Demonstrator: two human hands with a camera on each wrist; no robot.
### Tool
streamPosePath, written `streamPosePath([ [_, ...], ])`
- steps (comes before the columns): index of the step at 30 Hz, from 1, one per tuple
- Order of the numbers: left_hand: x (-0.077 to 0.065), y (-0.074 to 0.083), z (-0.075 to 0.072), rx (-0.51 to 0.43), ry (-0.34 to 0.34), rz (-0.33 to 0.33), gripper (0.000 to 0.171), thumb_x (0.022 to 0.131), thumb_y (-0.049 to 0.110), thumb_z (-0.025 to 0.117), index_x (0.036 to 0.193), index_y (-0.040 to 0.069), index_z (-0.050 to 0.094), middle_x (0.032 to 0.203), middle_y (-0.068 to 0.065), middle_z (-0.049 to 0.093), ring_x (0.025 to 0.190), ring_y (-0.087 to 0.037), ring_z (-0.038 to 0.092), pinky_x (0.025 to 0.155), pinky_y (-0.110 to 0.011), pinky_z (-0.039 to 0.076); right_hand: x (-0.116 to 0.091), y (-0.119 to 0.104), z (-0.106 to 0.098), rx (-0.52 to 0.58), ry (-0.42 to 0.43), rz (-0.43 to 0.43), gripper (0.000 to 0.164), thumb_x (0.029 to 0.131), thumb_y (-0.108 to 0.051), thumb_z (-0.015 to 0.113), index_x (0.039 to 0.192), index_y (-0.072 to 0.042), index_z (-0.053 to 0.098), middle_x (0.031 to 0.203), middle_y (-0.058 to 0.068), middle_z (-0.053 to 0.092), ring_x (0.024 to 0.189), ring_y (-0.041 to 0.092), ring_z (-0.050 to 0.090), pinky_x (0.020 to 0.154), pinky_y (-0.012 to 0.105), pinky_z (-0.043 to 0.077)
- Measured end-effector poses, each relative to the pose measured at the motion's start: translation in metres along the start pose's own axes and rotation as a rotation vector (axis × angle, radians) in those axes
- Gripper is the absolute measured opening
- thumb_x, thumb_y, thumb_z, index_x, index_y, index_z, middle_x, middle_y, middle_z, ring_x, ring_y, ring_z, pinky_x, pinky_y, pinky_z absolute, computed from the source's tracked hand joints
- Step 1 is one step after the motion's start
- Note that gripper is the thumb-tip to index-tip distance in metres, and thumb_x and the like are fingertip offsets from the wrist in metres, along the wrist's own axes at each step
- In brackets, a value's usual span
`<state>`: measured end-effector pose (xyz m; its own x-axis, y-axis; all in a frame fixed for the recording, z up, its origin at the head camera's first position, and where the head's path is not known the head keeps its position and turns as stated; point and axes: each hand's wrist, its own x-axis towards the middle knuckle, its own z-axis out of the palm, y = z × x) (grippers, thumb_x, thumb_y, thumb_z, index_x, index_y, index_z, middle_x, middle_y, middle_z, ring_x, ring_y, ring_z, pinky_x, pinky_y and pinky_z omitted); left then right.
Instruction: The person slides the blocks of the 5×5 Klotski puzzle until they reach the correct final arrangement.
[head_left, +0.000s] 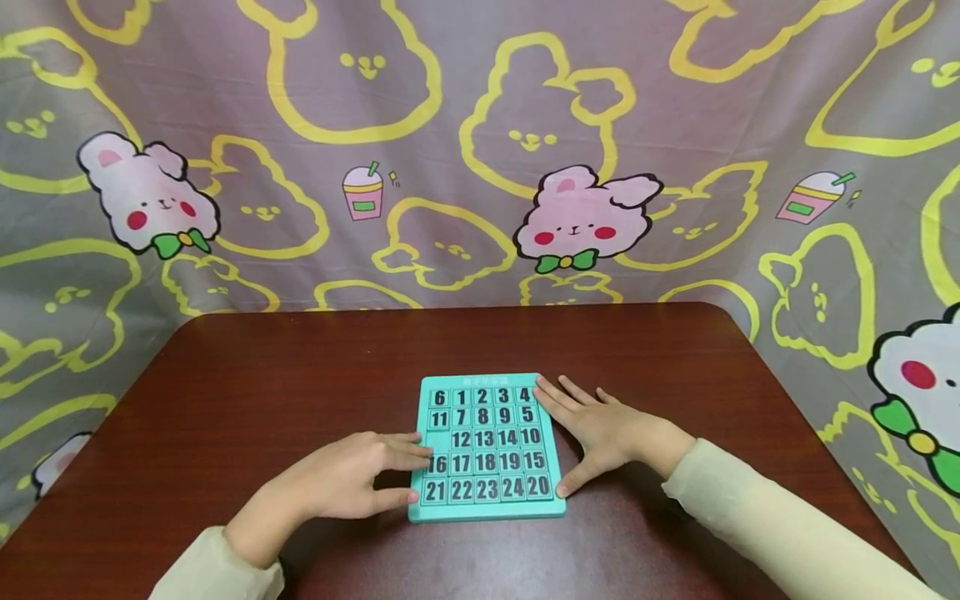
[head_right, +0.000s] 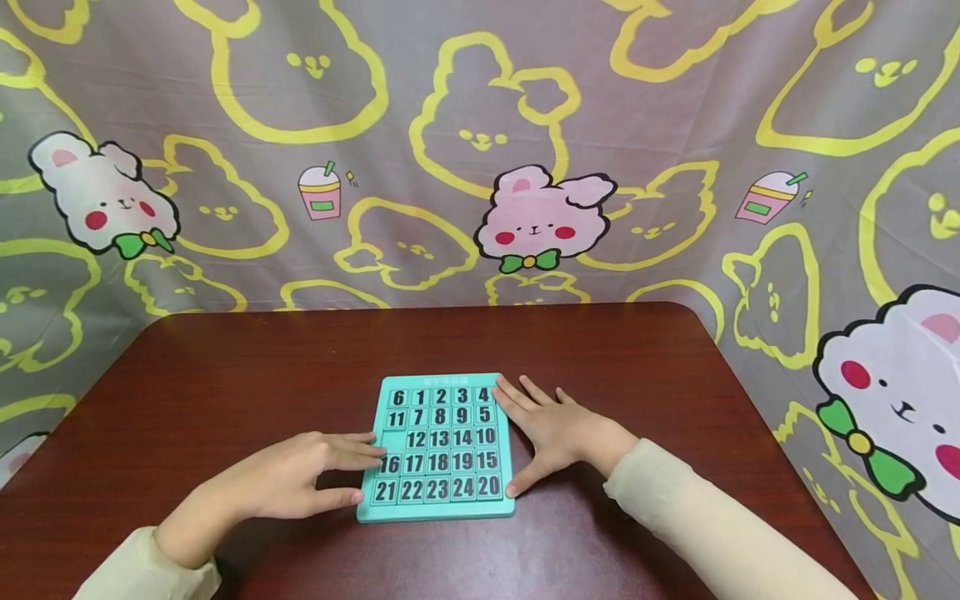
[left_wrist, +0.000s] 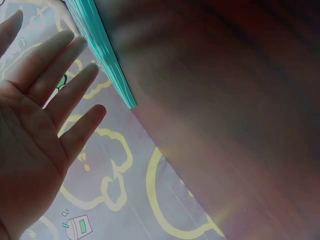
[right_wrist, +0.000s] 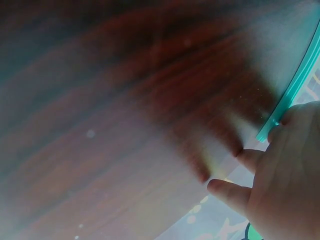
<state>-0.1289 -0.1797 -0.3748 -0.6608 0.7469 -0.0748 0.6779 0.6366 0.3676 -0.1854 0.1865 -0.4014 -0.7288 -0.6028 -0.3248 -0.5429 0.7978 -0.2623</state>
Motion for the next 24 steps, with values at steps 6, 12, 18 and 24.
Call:
streamPosePath([
  [6, 0.009, -0.009, 0.0, 0.018, 0.017, -0.012, 0.048, 0.094, 0.037, 0.066, 0.134, 0.011, 0.064, 0.138, -0.002, 0.062, 0.137, -0.023, 0.052, 0.106, -0.048, 0.048, 0.0, 0.001, 0.001, 0.007, 0.0, -0.004, 0.139, 0.059, -0.087, 0.067, 0.162, -0.024, 0.0, 0.169, -0.006, -0.011, 0.156, 0.032, -0.004, 0.113, 0.075, 0.012],
  [12, 0.015, -0.012, 0.001, 0.036, 0.007, -0.023, 0.051, 0.095, 0.039, 0.065, 0.136, 0.01, 0.062, 0.144, -0.004, 0.058, 0.138, -0.024, 0.051, 0.106, -0.049, 0.047, 0.001, 0.001, 0.002, 0.009, 0.0, -0.003, 0.139, 0.058, -0.088, 0.067, 0.162, -0.024, 0.0, 0.169, -0.005, -0.011, 0.156, 0.032, -0.005, 0.113, 0.075, 0.012],
  [18, 0.019, -0.012, 0.0, 0.029, -0.008, -0.026, 0.05, 0.095, 0.038, 0.065, 0.135, 0.008, 0.063, 0.146, -0.006, 0.056, 0.136, -0.024, 0.053, 0.105, -0.047, 0.048, 0.0, 0.001, 0.001, 0.011, -0.005, -0.005, 0.139, 0.059, -0.087, 0.067, 0.161, -0.022, -0.001, 0.169, -0.004, -0.012, 0.156, 0.033, -0.004, 0.113, 0.075, 0.012],
  [24, 0.019, -0.012, 0.001, 0.027, -0.004, -0.02, 0.049, 0.095, 0.038, 0.065, 0.133, 0.007, 0.064, 0.144, -0.006, 0.058, 0.131, -0.022, 0.057, 0.103, -0.045, 0.051, 0.001, 0.003, 0.002, 0.011, 0.0, -0.01, 0.139, 0.059, -0.087, 0.067, 0.162, -0.022, -0.001, 0.169, -0.004, -0.012, 0.156, 0.033, -0.004, 0.113, 0.076, 0.012],
])
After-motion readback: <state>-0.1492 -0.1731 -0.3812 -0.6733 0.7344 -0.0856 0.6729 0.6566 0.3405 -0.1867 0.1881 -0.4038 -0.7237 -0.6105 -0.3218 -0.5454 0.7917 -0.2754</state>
